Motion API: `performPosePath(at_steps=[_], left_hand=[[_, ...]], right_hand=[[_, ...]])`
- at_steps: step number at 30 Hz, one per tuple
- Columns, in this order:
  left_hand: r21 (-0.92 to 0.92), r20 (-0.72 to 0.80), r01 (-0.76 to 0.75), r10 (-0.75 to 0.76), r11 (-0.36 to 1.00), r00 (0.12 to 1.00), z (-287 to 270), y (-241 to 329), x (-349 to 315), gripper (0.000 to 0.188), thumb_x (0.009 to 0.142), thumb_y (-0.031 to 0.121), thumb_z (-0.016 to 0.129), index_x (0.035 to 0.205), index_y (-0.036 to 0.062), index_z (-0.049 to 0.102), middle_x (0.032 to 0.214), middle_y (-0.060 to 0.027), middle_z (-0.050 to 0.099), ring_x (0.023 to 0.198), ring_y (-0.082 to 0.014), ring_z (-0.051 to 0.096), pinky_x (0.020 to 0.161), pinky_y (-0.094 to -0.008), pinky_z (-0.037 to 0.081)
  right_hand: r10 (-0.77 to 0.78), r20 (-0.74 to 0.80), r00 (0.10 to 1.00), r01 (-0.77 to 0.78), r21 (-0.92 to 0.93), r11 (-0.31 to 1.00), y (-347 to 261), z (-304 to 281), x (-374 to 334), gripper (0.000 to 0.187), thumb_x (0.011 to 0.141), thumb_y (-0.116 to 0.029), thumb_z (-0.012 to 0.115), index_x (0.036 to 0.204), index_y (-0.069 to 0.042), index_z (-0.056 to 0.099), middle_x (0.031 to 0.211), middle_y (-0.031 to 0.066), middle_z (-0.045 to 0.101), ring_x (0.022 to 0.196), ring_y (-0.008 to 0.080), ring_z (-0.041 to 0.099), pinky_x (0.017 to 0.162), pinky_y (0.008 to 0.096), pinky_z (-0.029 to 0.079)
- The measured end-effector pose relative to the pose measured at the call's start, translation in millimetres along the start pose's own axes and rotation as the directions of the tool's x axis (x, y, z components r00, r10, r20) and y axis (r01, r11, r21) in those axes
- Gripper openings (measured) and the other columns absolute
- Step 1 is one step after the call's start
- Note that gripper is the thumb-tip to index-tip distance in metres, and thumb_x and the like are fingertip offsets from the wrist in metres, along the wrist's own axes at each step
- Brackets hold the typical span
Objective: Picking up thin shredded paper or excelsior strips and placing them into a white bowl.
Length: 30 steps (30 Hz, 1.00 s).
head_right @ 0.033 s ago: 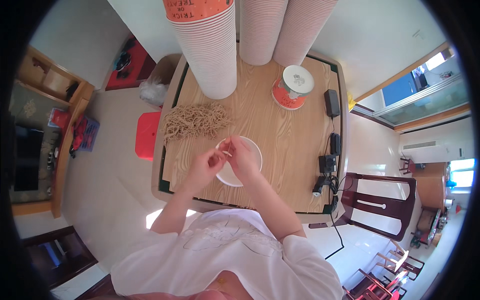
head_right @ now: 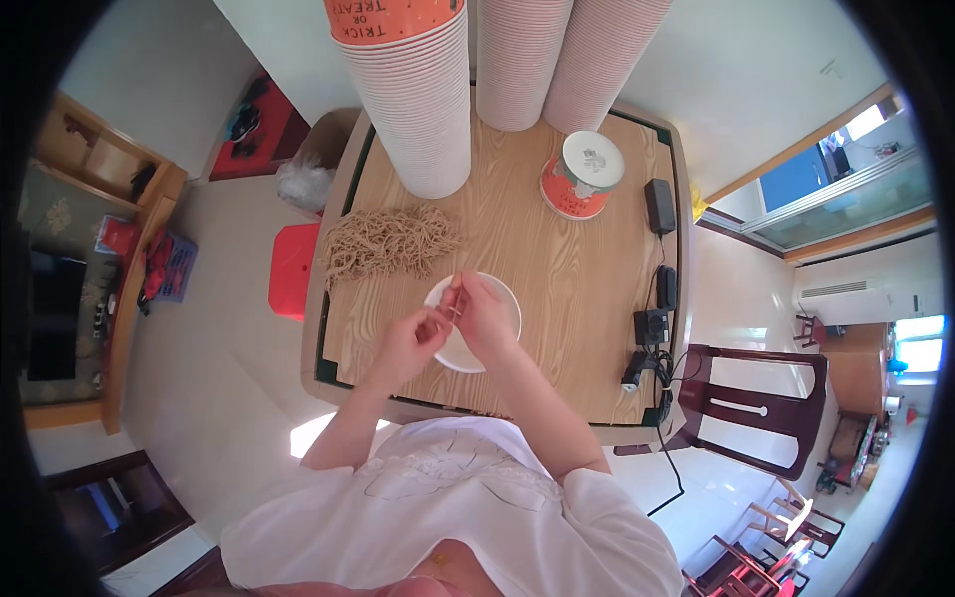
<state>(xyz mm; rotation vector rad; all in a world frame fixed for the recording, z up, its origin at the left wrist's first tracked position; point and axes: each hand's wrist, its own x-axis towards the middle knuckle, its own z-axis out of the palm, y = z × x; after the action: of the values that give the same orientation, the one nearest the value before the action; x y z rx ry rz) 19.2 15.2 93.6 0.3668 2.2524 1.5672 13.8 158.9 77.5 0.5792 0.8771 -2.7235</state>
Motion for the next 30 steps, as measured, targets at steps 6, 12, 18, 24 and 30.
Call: performPosePath(at_steps=[6, 12, 18, 24, 30], left_hand=[[-0.095, 0.264, 0.163, -0.133, 0.982, 0.955, 12.4, -38.1, -41.7, 0.007, 0.077, 0.008, 0.061, 0.082, 0.0032, 0.058, 0.065, 0.0001, 0.055, 0.06, -0.0062, 0.049, 0.057, -0.0221, 0.041], [0.046, 0.111, 0.018, -0.023, 0.999, 0.994, 7.8, -67.0, -31.4, 0.008, 0.076, 0.008, 0.06, 0.08, 0.0022, 0.057, 0.071, -0.0057, 0.058, 0.067, -0.0149, 0.055, 0.064, -0.0267, 0.045], [0.082, -0.3, -0.014, 0.038, 0.997, 0.953, -16.3, -48.7, 2.8, 0.011, 0.079, 0.012, 0.059, 0.08, 0.001, 0.059, 0.076, -0.0091, 0.06, 0.068, -0.018, 0.057, 0.063, -0.027, 0.045], [-0.296, -0.058, 0.03, -0.05, 0.955, 0.997, 13.9, -42.3, 11.7, 0.019, 0.085, 0.01, 0.053, 0.099, 0.001, 0.062, 0.089, -0.0083, 0.064, 0.081, -0.0132, 0.059, 0.071, -0.0231, 0.047], [-0.457, -0.169, 0.013, -0.101, 0.89, 0.98, 21.0, -55.5, 25.6, 0.019, 0.084, 0.009, 0.055, 0.099, -0.0002, 0.062, 0.087, -0.0073, 0.064, 0.077, -0.0113, 0.058, 0.073, -0.0233, 0.046]], right_hand=[[0.154, 0.016, 0.988, -0.144, -0.271, 0.952, 5.2, -19.8, -6.3, 0.015, 0.091, -0.02, 0.041, 0.084, -0.008, 0.048, 0.053, -0.0025, 0.033, 0.043, 0.0087, 0.029, 0.041, 0.0233, 0.028], [-0.026, -0.108, 0.994, -0.076, -0.837, 0.542, 42.6, -52.8, 7.1, 0.017, 0.089, -0.02, 0.045, 0.085, -0.008, 0.057, 0.057, -0.0025, 0.043, 0.051, 0.0056, 0.036, 0.048, 0.0216, 0.031], [-0.097, 0.041, 0.994, 0.084, -0.869, 0.487, 29.3, -38.5, -4.5, 0.017, 0.088, -0.017, 0.047, 0.087, -0.005, 0.059, 0.061, -0.0007, 0.051, 0.054, 0.0065, 0.043, 0.05, 0.0211, 0.036], [-0.107, 0.153, 0.982, 0.184, -0.895, 0.407, 25.6, -27.5, -15.0, 0.014, 0.086, -0.014, 0.049, 0.09, -0.004, 0.059, 0.062, 0.0052, 0.055, 0.052, 0.0112, 0.05, 0.05, 0.0264, 0.042], [-0.248, 0.408, 0.879, 0.428, -0.903, 0.033, 7.8, -45.2, 6.9, 0.015, 0.081, -0.011, 0.053, 0.092, -0.003, 0.059, 0.076, 0.0103, 0.059, 0.068, 0.0215, 0.057, 0.064, 0.0333, 0.046]])
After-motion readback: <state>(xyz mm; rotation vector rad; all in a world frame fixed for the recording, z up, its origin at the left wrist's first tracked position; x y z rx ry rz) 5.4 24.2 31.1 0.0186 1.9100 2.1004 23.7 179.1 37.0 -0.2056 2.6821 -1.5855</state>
